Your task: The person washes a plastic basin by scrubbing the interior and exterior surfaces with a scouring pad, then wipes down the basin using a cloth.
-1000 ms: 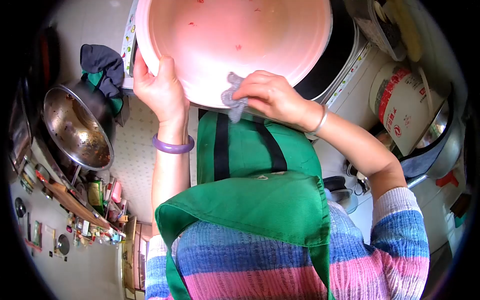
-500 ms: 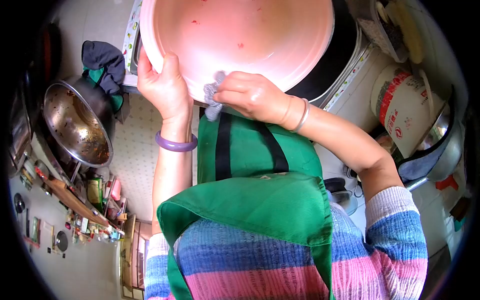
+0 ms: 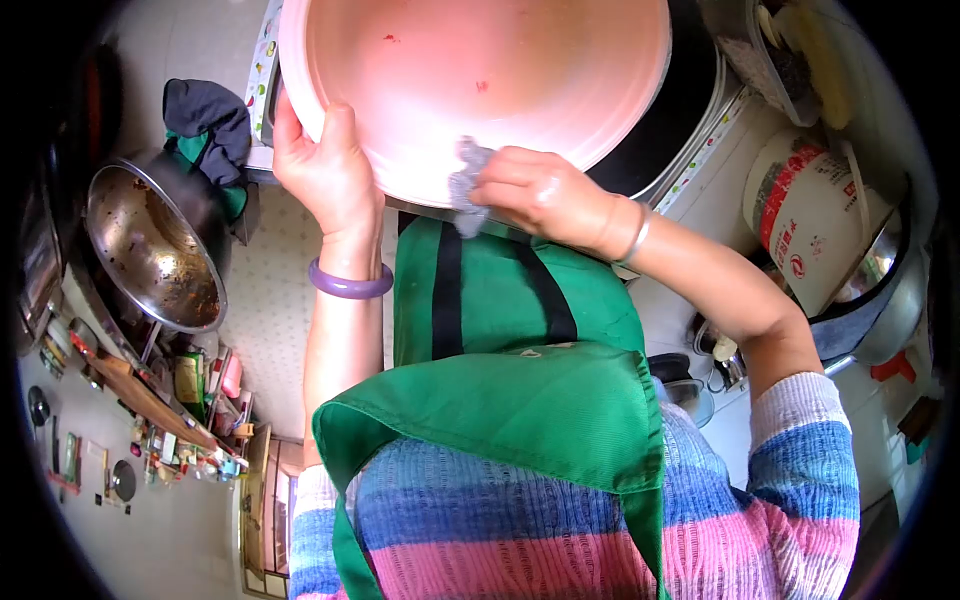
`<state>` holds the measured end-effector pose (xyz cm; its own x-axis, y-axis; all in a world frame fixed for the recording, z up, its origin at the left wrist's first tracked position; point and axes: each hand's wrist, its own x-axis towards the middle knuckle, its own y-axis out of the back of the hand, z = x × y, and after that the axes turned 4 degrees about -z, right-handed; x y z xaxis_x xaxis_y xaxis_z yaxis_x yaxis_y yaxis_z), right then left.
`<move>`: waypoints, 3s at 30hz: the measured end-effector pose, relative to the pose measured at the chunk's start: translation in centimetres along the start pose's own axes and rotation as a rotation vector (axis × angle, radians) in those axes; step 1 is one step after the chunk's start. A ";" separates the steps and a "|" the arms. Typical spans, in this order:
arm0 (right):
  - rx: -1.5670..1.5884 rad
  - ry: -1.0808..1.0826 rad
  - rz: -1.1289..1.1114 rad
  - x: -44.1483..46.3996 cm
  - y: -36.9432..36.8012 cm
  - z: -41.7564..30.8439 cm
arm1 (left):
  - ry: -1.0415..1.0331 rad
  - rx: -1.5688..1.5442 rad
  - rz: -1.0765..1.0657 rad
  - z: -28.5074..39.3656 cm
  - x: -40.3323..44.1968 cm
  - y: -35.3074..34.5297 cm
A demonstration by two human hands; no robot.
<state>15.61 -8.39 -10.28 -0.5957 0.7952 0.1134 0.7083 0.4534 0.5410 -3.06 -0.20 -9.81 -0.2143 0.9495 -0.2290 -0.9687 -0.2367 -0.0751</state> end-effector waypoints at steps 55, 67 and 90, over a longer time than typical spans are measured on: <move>0.251 -0.197 0.289 6.7 -4.3 -0.4 | 0.053 0.004 -0.033 -0.6 0.1 0.0; 0.081 -0.266 -0.289 -3.5 2.8 2.3 | 0.002 0.346 -0.584 2.7 8.5 -0.9; 0.317 -0.235 0.386 8.0 -4.2 0.9 | 0.034 0.009 0.027 0.1 -1.8 -1.4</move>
<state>8.23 -3.55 -12.39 -0.1951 0.9797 0.0455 0.9596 0.1811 0.2155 -1.29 -1.56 -9.19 -0.2358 0.9355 -0.2632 -0.9638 -0.2597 -0.0596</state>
